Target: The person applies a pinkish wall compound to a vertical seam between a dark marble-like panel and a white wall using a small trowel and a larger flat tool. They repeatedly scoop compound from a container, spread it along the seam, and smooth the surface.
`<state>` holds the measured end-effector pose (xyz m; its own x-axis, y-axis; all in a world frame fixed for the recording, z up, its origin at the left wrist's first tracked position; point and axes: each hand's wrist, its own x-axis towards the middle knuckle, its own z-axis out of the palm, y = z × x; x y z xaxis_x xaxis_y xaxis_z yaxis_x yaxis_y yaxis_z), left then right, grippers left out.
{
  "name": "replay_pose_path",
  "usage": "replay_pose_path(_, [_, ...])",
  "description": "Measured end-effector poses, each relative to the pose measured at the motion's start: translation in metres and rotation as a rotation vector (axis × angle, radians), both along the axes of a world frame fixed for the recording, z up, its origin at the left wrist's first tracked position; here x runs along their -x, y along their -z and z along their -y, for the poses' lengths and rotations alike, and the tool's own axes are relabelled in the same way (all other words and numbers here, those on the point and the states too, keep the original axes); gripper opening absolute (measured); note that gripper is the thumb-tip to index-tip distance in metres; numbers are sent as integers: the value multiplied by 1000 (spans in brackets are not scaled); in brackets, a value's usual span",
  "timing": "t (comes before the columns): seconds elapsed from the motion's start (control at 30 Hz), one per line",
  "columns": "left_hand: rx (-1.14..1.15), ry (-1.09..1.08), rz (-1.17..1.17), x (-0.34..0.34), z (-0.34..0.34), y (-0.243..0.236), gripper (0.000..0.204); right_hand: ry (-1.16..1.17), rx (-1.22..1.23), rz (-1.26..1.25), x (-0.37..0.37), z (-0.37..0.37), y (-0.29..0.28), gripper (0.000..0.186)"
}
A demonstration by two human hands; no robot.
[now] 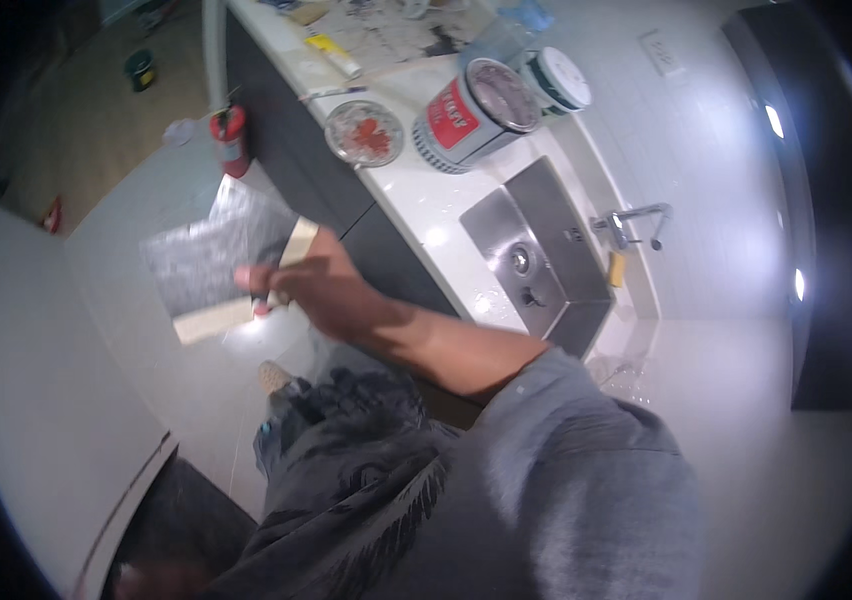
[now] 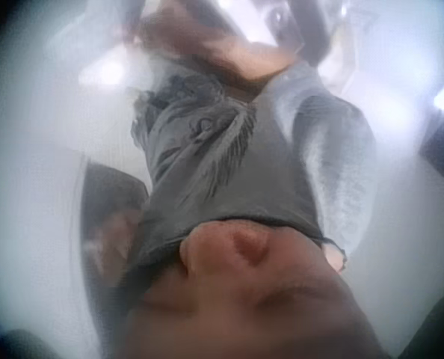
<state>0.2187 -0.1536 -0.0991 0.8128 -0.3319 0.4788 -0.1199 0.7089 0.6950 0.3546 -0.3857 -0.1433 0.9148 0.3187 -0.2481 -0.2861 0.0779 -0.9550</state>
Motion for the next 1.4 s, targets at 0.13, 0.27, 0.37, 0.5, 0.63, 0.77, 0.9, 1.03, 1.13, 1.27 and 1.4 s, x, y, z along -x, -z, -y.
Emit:
replay_pose_path(0.13, [39,88,-36,-5,-2,14,26,201,-127,-289,28,-21,32,27])
replay_pose_path(0.27, [69,151,-39,-6,-3,14,25,200,-131,-343,27,-40,19,34])
replay_pose_path(0.37, [102,159,-37,5,-1,10,26,178,-88,-297,28,-38,-7,43])
replay_pose_path(0.5, [137,114,-47,28,-10,-2,28,145,-200,-158,34,-17,-13,40])
replay_pose_path(0.63, [230,52,-60,65,-15,-17,31,176,-155,-190,48,2,25,29])
replay_pose_path(0.77, [551,-5,-69,93,14,-33,34,373,82,-270,53,13,33,26])
replay_pose_path(0.9, [662,-45,-40,86,26,-34,38,343,123,-192,41,15,20,35])
replay_pose_path(1.03, [717,-86,-19,78,13,-44,42,400,106,-147,37,0,-10,30])
replay_pose_path(1.13, [573,-5,69,79,-10,-39,43,399,41,-119,43,-14,-27,31])
replay_pose_path(1.27, [498,143,107,88,-10,-32,41,408,64,-45,47,-15,-29,32])
replay_pose_path(1.4, [554,86,67,95,14,-25,40,318,89,-89,46,-6,-22,25])
